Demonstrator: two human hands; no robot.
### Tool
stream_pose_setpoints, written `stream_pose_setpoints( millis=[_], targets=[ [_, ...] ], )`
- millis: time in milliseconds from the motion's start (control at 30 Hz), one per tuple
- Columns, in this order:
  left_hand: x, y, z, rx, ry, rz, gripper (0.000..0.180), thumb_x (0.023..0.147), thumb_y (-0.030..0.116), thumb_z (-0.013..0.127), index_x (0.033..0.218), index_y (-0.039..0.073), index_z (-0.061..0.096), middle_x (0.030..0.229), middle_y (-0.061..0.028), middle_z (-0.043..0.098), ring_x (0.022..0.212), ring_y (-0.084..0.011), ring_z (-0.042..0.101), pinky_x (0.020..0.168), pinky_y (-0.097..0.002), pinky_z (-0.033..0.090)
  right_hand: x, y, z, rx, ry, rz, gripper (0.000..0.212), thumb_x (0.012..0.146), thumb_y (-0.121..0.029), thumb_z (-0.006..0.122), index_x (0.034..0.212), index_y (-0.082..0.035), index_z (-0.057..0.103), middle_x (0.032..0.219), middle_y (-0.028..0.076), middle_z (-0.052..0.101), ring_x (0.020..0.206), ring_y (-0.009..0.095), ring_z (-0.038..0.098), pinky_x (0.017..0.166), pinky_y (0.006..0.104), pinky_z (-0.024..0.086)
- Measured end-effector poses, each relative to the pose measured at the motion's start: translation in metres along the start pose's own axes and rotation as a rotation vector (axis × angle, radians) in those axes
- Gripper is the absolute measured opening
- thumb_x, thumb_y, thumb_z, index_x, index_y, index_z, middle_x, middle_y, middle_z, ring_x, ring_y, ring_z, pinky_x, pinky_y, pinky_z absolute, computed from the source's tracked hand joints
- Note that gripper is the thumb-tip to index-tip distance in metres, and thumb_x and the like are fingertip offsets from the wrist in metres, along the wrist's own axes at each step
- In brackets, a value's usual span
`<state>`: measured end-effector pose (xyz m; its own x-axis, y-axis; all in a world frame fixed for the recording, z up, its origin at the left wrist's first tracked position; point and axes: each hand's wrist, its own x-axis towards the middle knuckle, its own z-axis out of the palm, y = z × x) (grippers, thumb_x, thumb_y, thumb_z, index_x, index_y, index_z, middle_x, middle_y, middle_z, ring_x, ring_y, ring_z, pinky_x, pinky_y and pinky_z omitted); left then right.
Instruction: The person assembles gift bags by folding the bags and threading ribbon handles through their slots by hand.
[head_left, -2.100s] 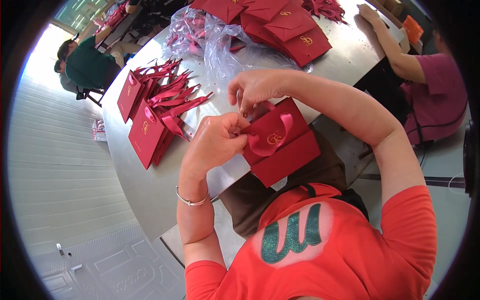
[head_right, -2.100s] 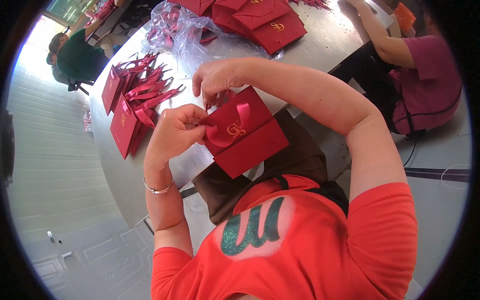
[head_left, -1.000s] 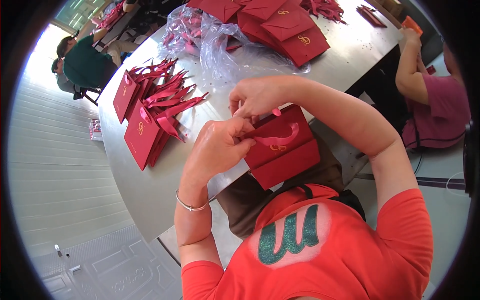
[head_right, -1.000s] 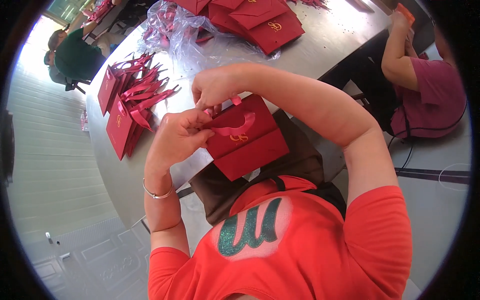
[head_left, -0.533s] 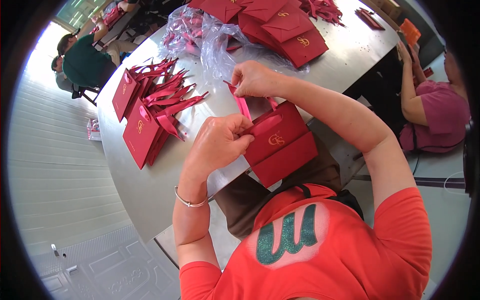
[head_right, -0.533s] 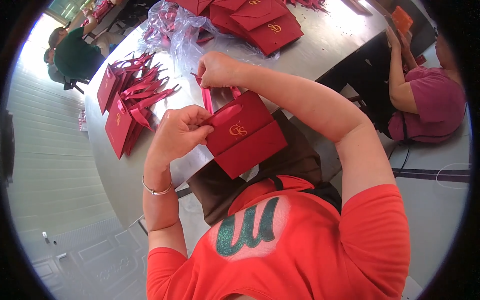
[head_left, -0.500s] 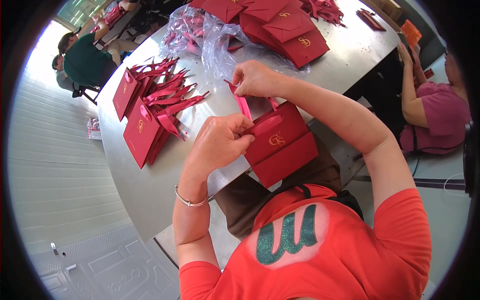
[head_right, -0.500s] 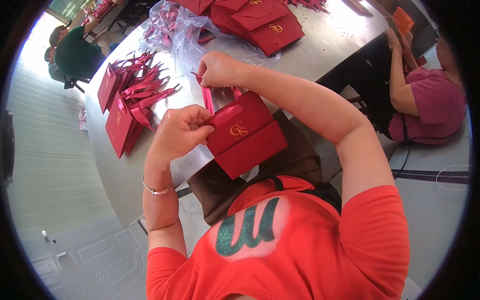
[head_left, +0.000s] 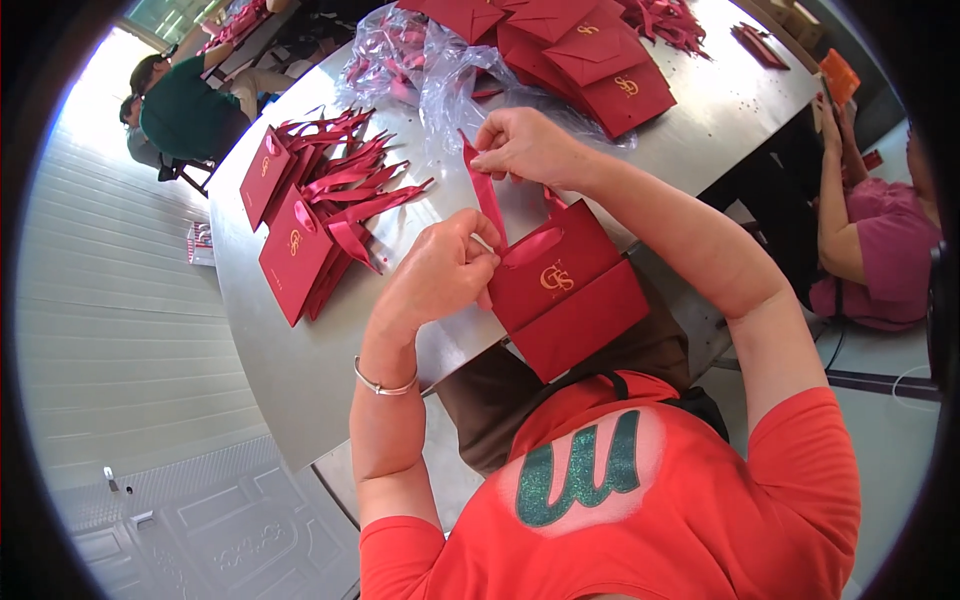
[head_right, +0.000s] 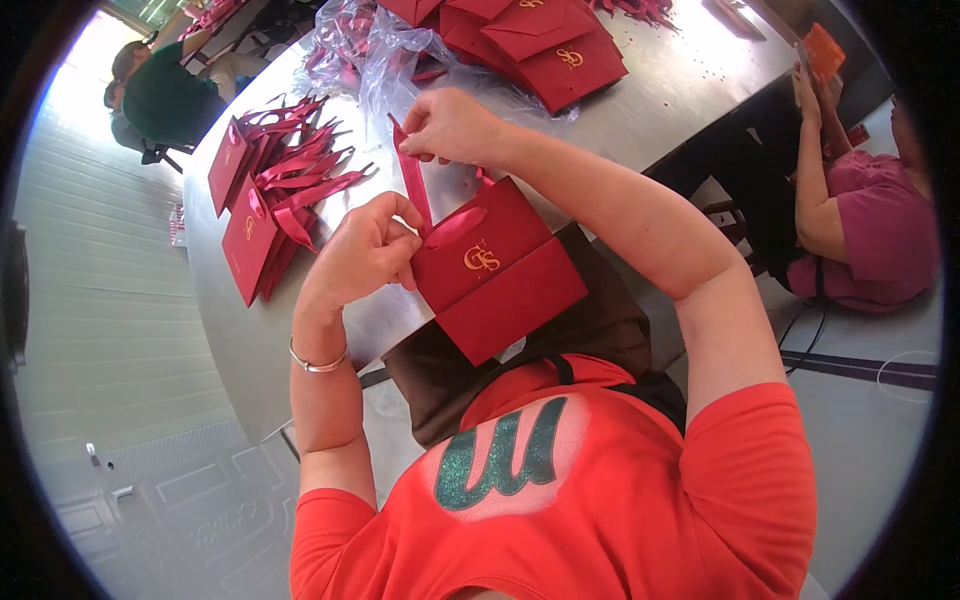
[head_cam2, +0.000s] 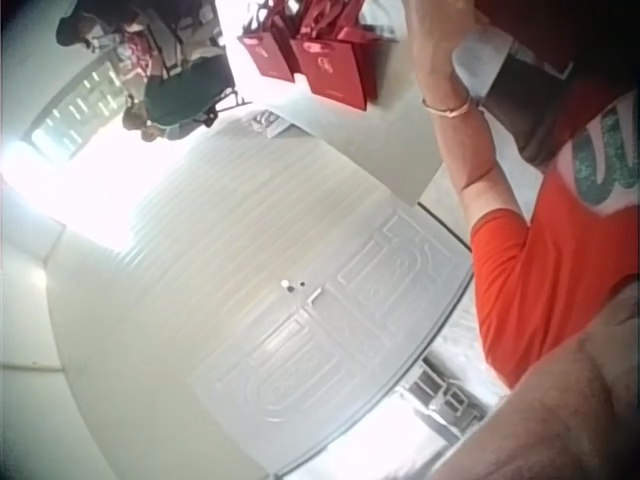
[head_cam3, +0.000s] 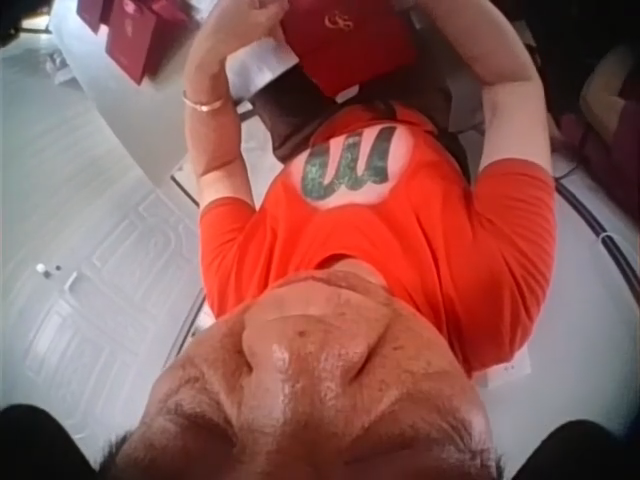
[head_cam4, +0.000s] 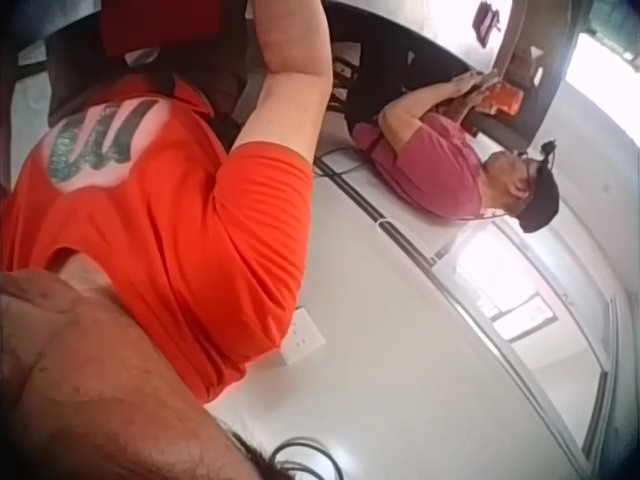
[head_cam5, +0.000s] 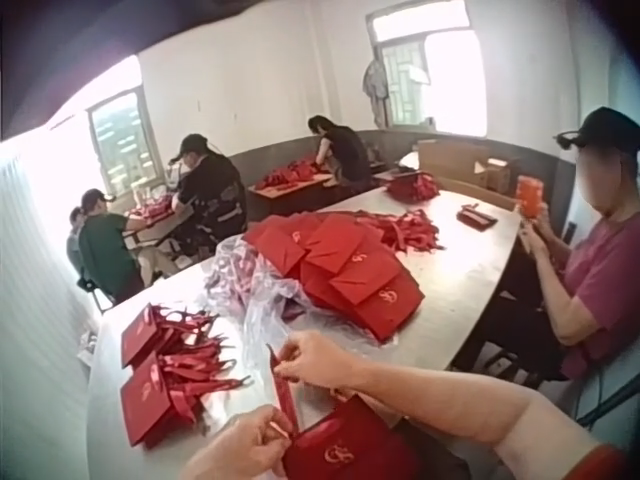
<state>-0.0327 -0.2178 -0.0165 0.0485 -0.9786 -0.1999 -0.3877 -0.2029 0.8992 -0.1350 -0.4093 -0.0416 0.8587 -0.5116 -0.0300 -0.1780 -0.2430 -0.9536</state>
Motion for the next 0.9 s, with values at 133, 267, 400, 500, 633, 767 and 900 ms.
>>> stream_pose_setpoints(
  millis=[133,267,400,500,633,767,900],
  targets=[
    [0.004,0.003,-0.002,0.146,0.026,-0.120,0.009,0.089,-0.002,0.056,0.098,-0.004,0.055,0.065,-0.0084,0.065,0.054,-0.0133,0.065,0.048,-0.0270,0.045,-0.007,-0.007,0.001,0.158,0.096,-0.064,0.014,0.089,-0.010,0.070,0.095,0.000,0.062,0.082,0.003,0.067,0.071,0.009,0.063,0.059,0.0237,0.049],
    [0.006,-0.004,-0.003,0.148,0.000,-0.135,0.010,0.088,0.000,0.057,0.097,-0.005,0.057,0.064,-0.0075,0.065,0.053,-0.0137,0.065,0.049,-0.0281,0.046,-0.023,-0.004,-0.017,-0.074,0.176,-0.175,0.012,0.089,-0.010,0.068,0.096,-0.001,0.063,0.081,0.002,0.066,0.072,0.008,0.063,0.060,0.0237,0.049],
    [0.002,0.001,0.000,0.169,0.026,-0.129,0.011,0.088,0.000,0.056,0.096,-0.005,0.061,0.064,-0.0063,0.064,0.053,-0.0133,0.065,0.050,-0.0283,0.047,-0.059,-0.008,-0.033,-0.305,0.237,-0.117,0.017,0.087,-0.015,0.070,0.086,0.001,0.066,0.070,0.005,0.066,0.067,0.008,0.061,0.060,0.0276,0.049],
    [0.003,0.000,0.002,0.189,0.039,-0.112,0.017,0.085,0.002,0.052,0.094,-0.007,0.063,0.067,-0.0169,0.066,0.056,-0.0211,0.068,0.056,-0.0354,0.052,-0.075,-0.009,-0.035,-0.468,0.147,0.019,0.025,0.083,-0.020,0.072,0.076,0.003,0.067,0.061,0.008,0.064,0.060,0.012,0.061,0.061,0.0309,0.049],
    [0.003,-0.005,0.000,0.172,0.049,-0.096,0.015,0.088,0.000,0.053,0.095,-0.005,0.065,0.067,-0.0059,0.064,0.054,-0.0112,0.063,0.051,-0.0274,0.048,-0.081,-0.006,-0.023,-0.526,0.161,-0.114,0.015,0.081,-0.016,0.074,0.082,-0.001,0.070,0.074,0.010,0.065,0.067,0.020,0.064,0.063,0.0319,0.050],
    [0.006,-0.004,-0.001,0.100,0.043,-0.129,0.014,0.088,0.000,0.054,0.094,-0.005,0.066,0.067,-0.0043,0.064,0.053,-0.0097,0.061,0.050,-0.0260,0.047,-0.091,-0.001,0.004,-0.505,0.053,-0.556,0.012,0.079,-0.012,0.075,0.088,-0.005,0.071,0.091,0.011,0.063,0.084,0.026,0.065,0.073,0.0352,0.052],
    [0.006,-0.008,-0.003,0.084,0.016,-0.123,0.013,0.089,0.000,0.054,0.092,-0.004,0.066,0.067,-0.0033,0.063,0.053,-0.0090,0.060,0.050,-0.0250,0.047,-0.094,0.005,0.031,-0.742,0.097,-0.694,0.015,0.079,-0.013,0.074,0.092,-0.006,0.068,0.096,0.007,0.063,0.088,0.027,0.064,0.075,0.0369,0.053]
  ],
)
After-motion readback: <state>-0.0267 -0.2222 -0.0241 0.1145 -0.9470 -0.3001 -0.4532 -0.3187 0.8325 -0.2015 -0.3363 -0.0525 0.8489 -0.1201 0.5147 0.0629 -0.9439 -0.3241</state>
